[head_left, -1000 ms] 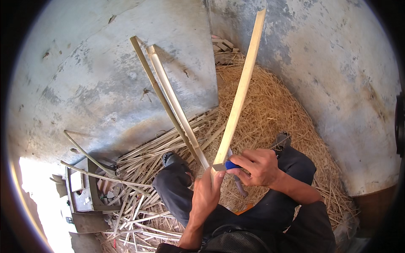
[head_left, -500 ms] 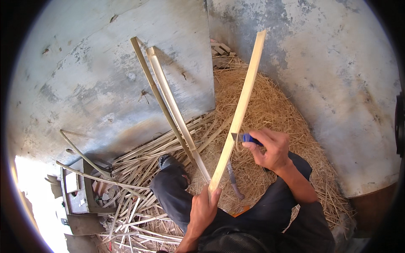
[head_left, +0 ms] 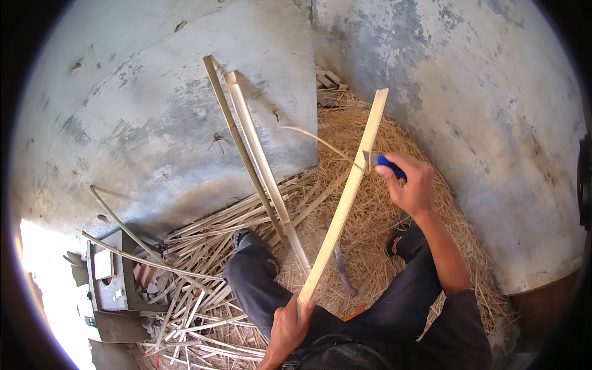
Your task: The person sits on a straw-covered floor and uses a knife to shave the surface of a long bamboo strip. They hold the strip with their left hand and repeatedly scrape the blade along its length to smooth it, occasionally rotating the strip to work on different sides.
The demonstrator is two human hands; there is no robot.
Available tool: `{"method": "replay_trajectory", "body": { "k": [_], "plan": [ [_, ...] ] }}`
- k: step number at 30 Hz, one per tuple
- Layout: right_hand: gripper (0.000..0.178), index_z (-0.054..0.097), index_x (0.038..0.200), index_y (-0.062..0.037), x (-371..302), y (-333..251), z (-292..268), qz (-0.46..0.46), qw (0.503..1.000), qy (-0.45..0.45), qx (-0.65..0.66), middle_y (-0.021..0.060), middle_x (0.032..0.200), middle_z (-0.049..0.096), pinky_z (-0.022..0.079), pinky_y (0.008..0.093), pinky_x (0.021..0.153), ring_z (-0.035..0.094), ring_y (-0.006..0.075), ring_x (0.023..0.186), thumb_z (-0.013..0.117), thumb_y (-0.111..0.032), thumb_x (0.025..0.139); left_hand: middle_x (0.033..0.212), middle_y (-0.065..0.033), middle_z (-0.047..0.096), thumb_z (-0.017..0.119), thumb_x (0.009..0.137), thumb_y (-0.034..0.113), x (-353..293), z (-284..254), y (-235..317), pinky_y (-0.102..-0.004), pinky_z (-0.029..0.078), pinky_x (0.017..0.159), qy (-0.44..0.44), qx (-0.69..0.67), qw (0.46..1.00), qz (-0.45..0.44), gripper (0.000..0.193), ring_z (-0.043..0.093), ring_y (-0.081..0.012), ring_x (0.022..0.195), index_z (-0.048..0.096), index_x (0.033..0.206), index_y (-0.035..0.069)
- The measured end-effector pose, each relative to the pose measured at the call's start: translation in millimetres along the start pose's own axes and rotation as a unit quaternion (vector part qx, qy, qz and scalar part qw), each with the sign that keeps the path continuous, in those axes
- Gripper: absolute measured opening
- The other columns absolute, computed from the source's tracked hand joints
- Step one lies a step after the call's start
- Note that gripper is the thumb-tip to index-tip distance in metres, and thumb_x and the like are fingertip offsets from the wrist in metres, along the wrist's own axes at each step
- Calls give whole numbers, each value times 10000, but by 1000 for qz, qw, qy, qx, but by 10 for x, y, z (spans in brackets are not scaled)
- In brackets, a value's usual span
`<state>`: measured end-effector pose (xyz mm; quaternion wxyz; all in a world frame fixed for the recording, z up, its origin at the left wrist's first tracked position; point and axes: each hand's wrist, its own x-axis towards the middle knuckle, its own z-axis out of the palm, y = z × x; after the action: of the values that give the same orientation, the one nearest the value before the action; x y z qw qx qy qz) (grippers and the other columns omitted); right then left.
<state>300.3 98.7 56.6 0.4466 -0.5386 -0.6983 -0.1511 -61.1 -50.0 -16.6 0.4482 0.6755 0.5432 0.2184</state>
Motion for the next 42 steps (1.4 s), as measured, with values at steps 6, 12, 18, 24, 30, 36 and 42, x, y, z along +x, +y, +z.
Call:
{"method": "replay_trajectory", "body": {
  "k": [6,12,18,24,30,36,42],
  "plan": [
    [423,824,1082,-61,473,305,-56,57,997,-25,-49,104,877,810,580,369,626,756,248,681,737,-471,1029,801,-314,675,604,1115,366,-175,-65,-48,-606,513,730,-12,5,999,-38,397,672,-558,830,653,1121,-28],
    [402,831,1109,-79,666,371,68,9,998,-18,-62,81,876,817,548,346,596,728,203,653,753,-462,1019,815,-315,675,589,1122,366,-179,-59,-73,-608,510,732,-5,-27,998,-52,392,661,-567,838,646,1100,-20],
    [517,821,1155,-102,919,988,0,226,968,6,-108,25,799,769,512,327,577,666,183,610,642,-580,1068,694,-185,648,561,1142,382,-319,16,-245,-470,519,663,-6,-4,998,-56,461,691,-375,666,650,973,-38],
    [533,786,1172,-83,780,1350,-99,229,956,-128,-133,34,779,710,497,351,647,640,153,670,590,-573,1098,742,-255,665,651,1101,360,-244,90,-328,-501,522,657,-9,-19,996,-82,405,693,-454,736,689,1034,-37],
    [513,733,1230,-79,262,924,199,261,943,-195,62,50,886,720,505,345,693,645,149,755,639,-559,1075,671,-169,603,706,1071,311,290,163,-158,-408,468,597,80,-12,996,-24,362,575,-248,629,707,1032,-48],
    [442,719,1268,-70,152,449,35,293,907,-206,221,47,1032,734,485,264,761,666,105,871,711,-458,1054,624,-94,554,737,1051,278,697,276,188,-349,412,557,116,-43,992,25,328,481,-112,580,695,1008,-45],
    [480,612,1406,-88,18,568,36,297,898,-92,311,11,939,729,471,276,733,651,94,803,771,-353,1039,604,-75,538,770,1029,280,733,409,336,-345,388,539,110,-29,993,23,334,459,-96,563,689,983,-40]
  ]
}}
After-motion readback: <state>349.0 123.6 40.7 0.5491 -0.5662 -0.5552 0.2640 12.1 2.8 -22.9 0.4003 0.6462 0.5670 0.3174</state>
